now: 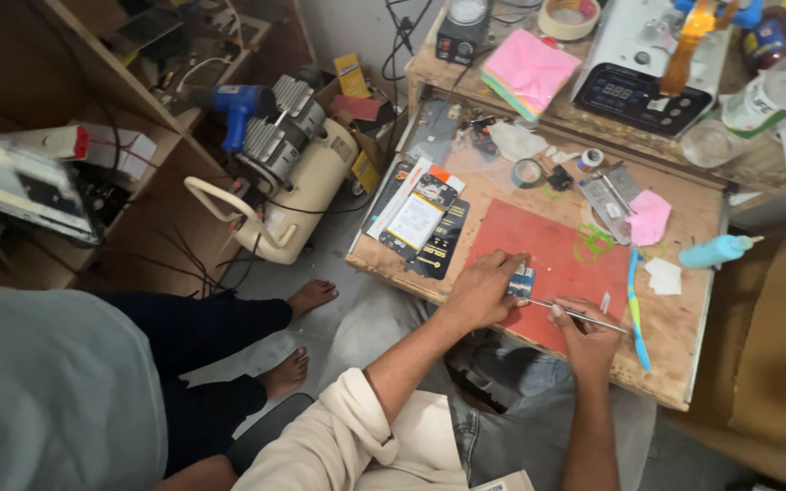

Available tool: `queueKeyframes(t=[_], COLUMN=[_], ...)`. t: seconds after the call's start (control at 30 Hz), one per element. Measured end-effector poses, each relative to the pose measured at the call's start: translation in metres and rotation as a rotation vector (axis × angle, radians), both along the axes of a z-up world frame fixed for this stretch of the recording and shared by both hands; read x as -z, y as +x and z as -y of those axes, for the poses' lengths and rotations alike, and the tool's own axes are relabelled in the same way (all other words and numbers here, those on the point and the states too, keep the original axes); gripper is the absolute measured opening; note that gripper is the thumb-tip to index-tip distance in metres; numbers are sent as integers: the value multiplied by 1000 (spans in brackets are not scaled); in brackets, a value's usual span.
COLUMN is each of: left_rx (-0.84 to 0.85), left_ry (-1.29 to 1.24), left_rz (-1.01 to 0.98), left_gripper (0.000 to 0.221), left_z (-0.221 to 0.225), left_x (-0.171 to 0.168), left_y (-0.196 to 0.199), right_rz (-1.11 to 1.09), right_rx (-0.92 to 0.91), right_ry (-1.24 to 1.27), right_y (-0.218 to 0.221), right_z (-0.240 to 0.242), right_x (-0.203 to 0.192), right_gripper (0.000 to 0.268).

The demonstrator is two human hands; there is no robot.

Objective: The person disassembles a mobile phone using a screwdriver and a blue prying tool, removing internal components from the frame while seated at a workbench.

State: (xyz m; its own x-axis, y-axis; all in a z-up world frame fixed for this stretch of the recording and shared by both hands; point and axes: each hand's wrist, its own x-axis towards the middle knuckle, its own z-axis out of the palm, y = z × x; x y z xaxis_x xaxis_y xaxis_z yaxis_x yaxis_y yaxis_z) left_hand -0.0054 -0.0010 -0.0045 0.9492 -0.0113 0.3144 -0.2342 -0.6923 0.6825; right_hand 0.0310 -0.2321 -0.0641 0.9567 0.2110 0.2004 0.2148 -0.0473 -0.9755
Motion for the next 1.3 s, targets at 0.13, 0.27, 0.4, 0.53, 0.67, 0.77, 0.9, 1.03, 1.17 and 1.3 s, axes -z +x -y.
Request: queueKeyframes(t=[0.13, 0.27, 0.4, 0.53, 0.67, 0.77, 0.9, 1.03, 1.17, 1.3], left_rx=[-19, -20, -36, -34, -47, -37, -37, -2, 36, 89], left_ry=[8, -10, 6, -12, -27, -82, -173, -226, -373, -487], left_rz=[1, 18, 46, 55, 65, 42, 18, 55, -6, -1], left_gripper=[74, 67, 62, 59, 59, 56, 54, 51, 49, 50], left_z=[3, 5, 6, 5, 4, 2, 2, -5, -9, -10], left_x=[5, 9, 13, 13, 17, 21, 20, 22, 26, 32], left_y=[1, 2, 1, 0, 2, 3, 0, -1, 1, 5], right_rz=[-3, 16, 41, 149, 93, 80, 365, 395, 500, 517], right_rx=[10, 16, 6, 12, 43, 115, 207, 180, 201, 257], right_ry=[7, 58, 109, 142, 316, 315, -441, -717, -848, -909], right_y=[2, 8, 5, 3, -3, -7, -18, -28, -30, -20], right_z=[3, 6, 6, 7, 2, -3, -9, -45, -66, -72], right_x=[7, 12, 5, 3, -6, -17, -45, -63, -64, -54], right_gripper=[17, 14, 14, 25, 9, 12, 17, 38, 42, 36])
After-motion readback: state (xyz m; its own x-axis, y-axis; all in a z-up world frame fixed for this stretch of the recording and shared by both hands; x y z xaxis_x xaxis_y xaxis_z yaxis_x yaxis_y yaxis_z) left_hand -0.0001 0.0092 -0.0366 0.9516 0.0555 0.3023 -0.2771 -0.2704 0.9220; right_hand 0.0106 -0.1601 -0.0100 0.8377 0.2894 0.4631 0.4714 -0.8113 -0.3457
